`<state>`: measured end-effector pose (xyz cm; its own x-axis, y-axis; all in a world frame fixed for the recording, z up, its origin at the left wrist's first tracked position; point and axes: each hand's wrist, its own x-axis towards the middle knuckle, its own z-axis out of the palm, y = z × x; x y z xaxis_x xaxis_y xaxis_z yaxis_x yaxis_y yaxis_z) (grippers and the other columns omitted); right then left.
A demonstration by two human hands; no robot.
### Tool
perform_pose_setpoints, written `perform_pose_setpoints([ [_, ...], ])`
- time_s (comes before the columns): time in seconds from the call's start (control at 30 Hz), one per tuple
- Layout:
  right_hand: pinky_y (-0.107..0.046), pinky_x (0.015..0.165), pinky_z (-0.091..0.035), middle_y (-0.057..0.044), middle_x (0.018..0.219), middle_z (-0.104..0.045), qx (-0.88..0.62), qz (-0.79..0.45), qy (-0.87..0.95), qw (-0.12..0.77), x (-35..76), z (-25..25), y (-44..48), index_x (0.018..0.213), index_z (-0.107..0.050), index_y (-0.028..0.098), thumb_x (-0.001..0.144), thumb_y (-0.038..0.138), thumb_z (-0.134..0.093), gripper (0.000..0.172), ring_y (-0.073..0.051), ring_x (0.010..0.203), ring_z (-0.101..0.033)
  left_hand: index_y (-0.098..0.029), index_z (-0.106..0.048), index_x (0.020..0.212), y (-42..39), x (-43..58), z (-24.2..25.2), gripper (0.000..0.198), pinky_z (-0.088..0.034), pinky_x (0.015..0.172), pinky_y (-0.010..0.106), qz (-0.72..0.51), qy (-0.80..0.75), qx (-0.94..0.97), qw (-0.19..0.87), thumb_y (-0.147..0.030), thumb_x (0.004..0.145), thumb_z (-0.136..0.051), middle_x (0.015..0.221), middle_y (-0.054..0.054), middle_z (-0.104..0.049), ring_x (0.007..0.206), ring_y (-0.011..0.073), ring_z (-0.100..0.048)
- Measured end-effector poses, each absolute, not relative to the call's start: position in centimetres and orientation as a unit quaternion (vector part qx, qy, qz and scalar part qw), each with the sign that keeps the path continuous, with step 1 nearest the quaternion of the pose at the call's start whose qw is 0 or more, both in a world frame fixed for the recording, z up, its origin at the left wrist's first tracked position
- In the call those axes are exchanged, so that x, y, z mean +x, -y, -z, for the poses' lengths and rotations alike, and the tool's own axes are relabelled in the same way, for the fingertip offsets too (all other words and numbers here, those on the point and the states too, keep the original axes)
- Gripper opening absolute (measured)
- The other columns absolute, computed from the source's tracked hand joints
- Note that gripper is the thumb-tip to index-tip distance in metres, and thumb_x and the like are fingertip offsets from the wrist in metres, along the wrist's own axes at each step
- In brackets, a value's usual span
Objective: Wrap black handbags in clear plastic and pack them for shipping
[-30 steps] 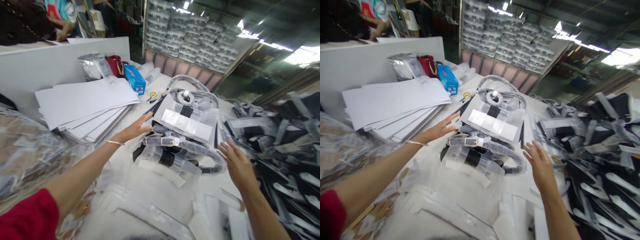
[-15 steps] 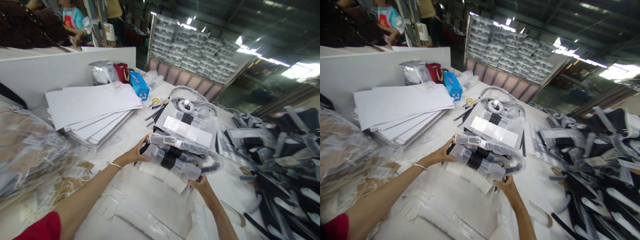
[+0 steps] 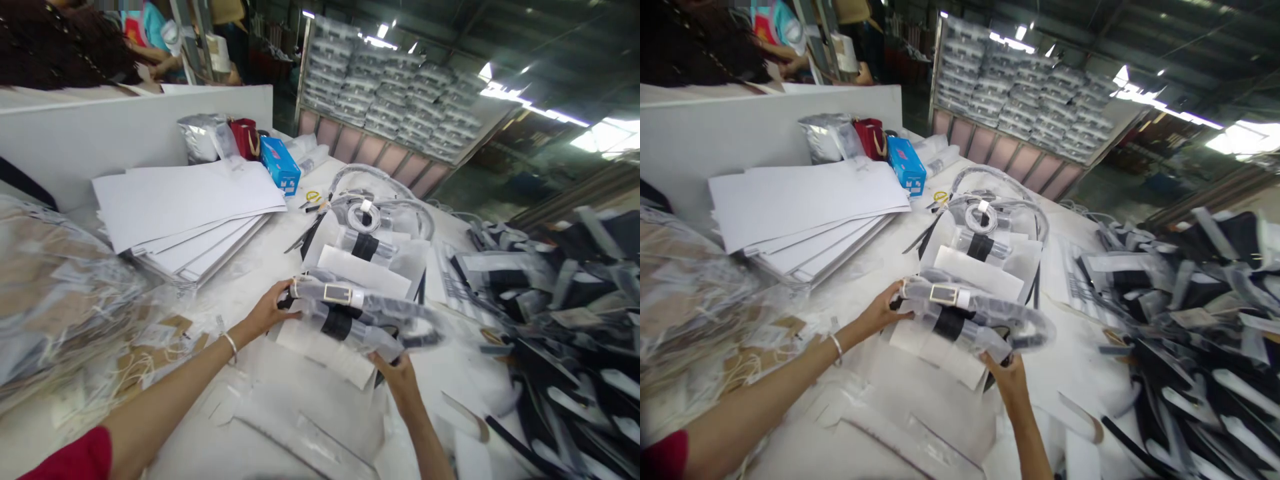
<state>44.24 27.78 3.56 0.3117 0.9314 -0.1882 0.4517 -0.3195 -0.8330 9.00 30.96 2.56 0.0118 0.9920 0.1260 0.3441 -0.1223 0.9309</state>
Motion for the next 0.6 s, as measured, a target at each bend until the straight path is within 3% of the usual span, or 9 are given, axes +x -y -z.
perform_pose_setpoints([
  [0.1, -0.033, 0.075, -0.052, -0.007, 0.094, -0.072, -0.711, -0.360, 0.456, 0.396, 42.7, -5.1, -30.2, 0.108, -0.060, 0.017, 0.052, 0.054, -0.080, 0.070, -0.026, 0.086, -0.066, -0.020, -0.053, 0.127, -34.6, 9.8, -3.0, 0.069, -0.040, 0.110, 0.046, -0.431, -0.569, 0.605, 0.352, -0.030, 0.065, -0.080, 0.127, 0.010, -0.057, 0.121, 0.0284, -0.054],
  [0.27, -0.032, 0.077, -0.048, -0.008, 0.106, -0.068, -0.768, -0.275, 0.425, 0.392, 41.4, -5.8, -29.9, 0.113, -0.056, 0.018, 0.056, 0.062, -0.078, 0.076, -0.025, 0.091, -0.062, -0.020, -0.047, 0.132, -36.0, 10.7, -2.9, 0.080, -0.036, 0.112, 0.044, -0.458, -0.602, 0.585, 0.293, -0.029, 0.061, -0.083, 0.138, 0.012, -0.042, 0.131, 0.0299, -0.044],
  [0.43, -0.028, 0.063, -0.043, 0.001, 0.071, -0.063, -0.776, -0.264, 0.438, 0.368, 41.7, -4.3, -27.7, 0.084, -0.061, 0.019, 0.059, 0.070, -0.070, 0.057, -0.019, 0.070, -0.054, -0.019, -0.053, 0.105, -32.7, 11.4, -2.7, 0.047, -0.049, 0.090, 0.038, -0.446, -0.650, 0.557, 0.260, -0.039, 0.070, -0.076, 0.103, 0.003, -0.057, 0.096, 0.0214, -0.058],
  [0.5, -0.027, 0.059, -0.040, 0.004, 0.060, -0.056, -0.763, -0.265, 0.454, 0.376, 42.0, -4.2, -27.2, 0.075, -0.060, 0.020, 0.055, 0.071, -0.070, 0.056, -0.017, 0.063, -0.050, -0.020, -0.053, 0.098, -31.8, 11.4, -3.0, 0.041, -0.049, 0.081, 0.034, -0.430, -0.655, 0.555, 0.280, -0.042, 0.071, -0.074, 0.091, 0.000, -0.058, 0.085, 0.0188, -0.058],
  [0.6, -0.027, 0.053, -0.036, 0.006, 0.051, -0.048, -0.777, -0.230, 0.455, 0.370, 42.5, -4.7, -26.1, 0.067, -0.059, 0.020, 0.049, 0.074, -0.070, 0.058, -0.015, 0.056, -0.044, -0.020, -0.055, 0.094, -30.6, 11.1, -3.7, 0.039, -0.049, 0.078, 0.032, -0.430, -0.631, 0.575, 0.294, -0.044, 0.070, -0.075, 0.088, -0.001, -0.060, 0.083, 0.0181, -0.058],
])
